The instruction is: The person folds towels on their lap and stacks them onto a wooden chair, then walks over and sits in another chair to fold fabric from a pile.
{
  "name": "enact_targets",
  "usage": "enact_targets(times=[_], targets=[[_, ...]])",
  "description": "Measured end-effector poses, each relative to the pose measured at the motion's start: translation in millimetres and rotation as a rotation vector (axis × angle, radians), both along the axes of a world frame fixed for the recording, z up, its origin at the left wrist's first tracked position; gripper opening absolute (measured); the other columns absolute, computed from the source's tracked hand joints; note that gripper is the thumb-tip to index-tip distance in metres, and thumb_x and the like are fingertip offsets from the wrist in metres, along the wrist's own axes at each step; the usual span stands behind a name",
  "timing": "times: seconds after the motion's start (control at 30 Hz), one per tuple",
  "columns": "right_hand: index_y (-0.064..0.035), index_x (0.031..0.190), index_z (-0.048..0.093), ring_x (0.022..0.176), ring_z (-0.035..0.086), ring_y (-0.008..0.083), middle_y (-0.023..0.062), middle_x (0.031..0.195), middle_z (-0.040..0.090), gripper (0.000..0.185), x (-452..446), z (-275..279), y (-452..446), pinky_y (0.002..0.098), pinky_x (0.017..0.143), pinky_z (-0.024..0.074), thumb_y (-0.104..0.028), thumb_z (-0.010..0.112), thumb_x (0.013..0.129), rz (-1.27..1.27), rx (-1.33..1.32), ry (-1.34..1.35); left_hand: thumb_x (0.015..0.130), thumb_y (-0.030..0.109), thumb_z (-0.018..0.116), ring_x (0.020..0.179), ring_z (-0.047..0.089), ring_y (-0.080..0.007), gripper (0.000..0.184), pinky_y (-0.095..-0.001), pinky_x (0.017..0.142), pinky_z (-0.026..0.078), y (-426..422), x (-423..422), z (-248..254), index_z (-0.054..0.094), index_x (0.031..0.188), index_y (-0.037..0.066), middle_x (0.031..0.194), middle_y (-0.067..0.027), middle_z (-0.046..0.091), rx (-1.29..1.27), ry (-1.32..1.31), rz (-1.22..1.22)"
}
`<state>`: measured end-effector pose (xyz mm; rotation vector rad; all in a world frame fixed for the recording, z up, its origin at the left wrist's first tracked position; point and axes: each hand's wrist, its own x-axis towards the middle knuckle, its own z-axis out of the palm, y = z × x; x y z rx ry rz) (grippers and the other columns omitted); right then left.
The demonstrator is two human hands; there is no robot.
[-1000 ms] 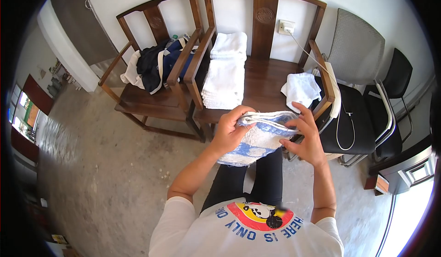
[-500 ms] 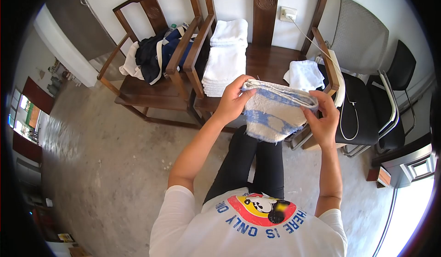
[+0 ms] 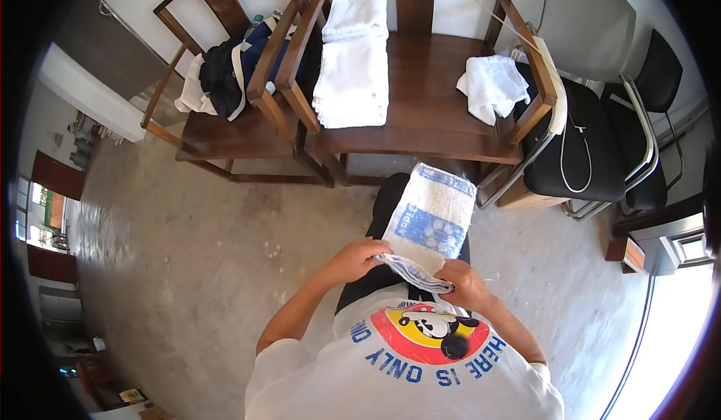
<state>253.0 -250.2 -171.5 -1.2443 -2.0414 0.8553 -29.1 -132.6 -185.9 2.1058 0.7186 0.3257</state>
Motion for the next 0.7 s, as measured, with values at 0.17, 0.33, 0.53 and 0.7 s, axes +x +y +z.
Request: enact_targets(times=[0.17,0.33,0.53,0.7], targets=[[-0.0001,0.088,0.064,0.079,0.062,0.0273,0.0128,0.084,0.063,0.026,-0.2,-3.2,-2.4,0.0351,0.072,0.0493,-0.006,0.075,0.066,0.091,-0.208,0.042,0.081,0.013,0.067,0.106,0.058,-0.0288,0.029,-0.0385,0.093,0.043,-12.1,-14.6,8.0,0.063,0.109,0.008,0.113,-0.0124,0.064,0.109,0.190,-0.119],[0.0017,0.085,0.064,0.065,0.061,0.0147,0.0093,0.076,0.065,0.016,14.6,-28.1,-2.3,0.0273,0.060,0.0500,-0.008,0.073,0.076,-0.443,-0.340,0.300,0.076,0.023,0.074,0.098,0.058,-0.0300,0.035,-0.0380,0.084,0.045,11.3,-3.8,17.2,0.061,0.102,0.005,0.104,-0.0137,0.063,-0.094,0.029,0.137],[0.0015,0.081,0.062,0.058,0.056,0.0105,0.0047,0.066,0.061,0.019,12.2,-68.3,8.2,0.0268,0.055,0.0465,-0.014,0.072,0.079,-0.886,-0.331,0.198,0.069,0.021,0.079,0.089,0.055,-0.0327,0.034,-0.0409,0.074,0.046,28.5,70.2,-32.2,0.055,0.086,0.002,0.091,-0.0148,0.054,0.293,0.114,0.591],[0.0013,0.083,0.061,0.066,0.058,0.0101,0.0040,0.071,0.063,0.020,5.3,-66.6,23.7,0.0266,0.061,0.0477,-0.014,0.073,0.079,-0.823,-0.440,0.089,0.062,0.020,0.083,0.088,0.054,-0.0322,0.035,-0.0422,0.073,0.045,24.3,85.7,-25.2,0.059,0.079,0.002,0.090,-0.0125,0.051,0.400,0.250,0.465]])
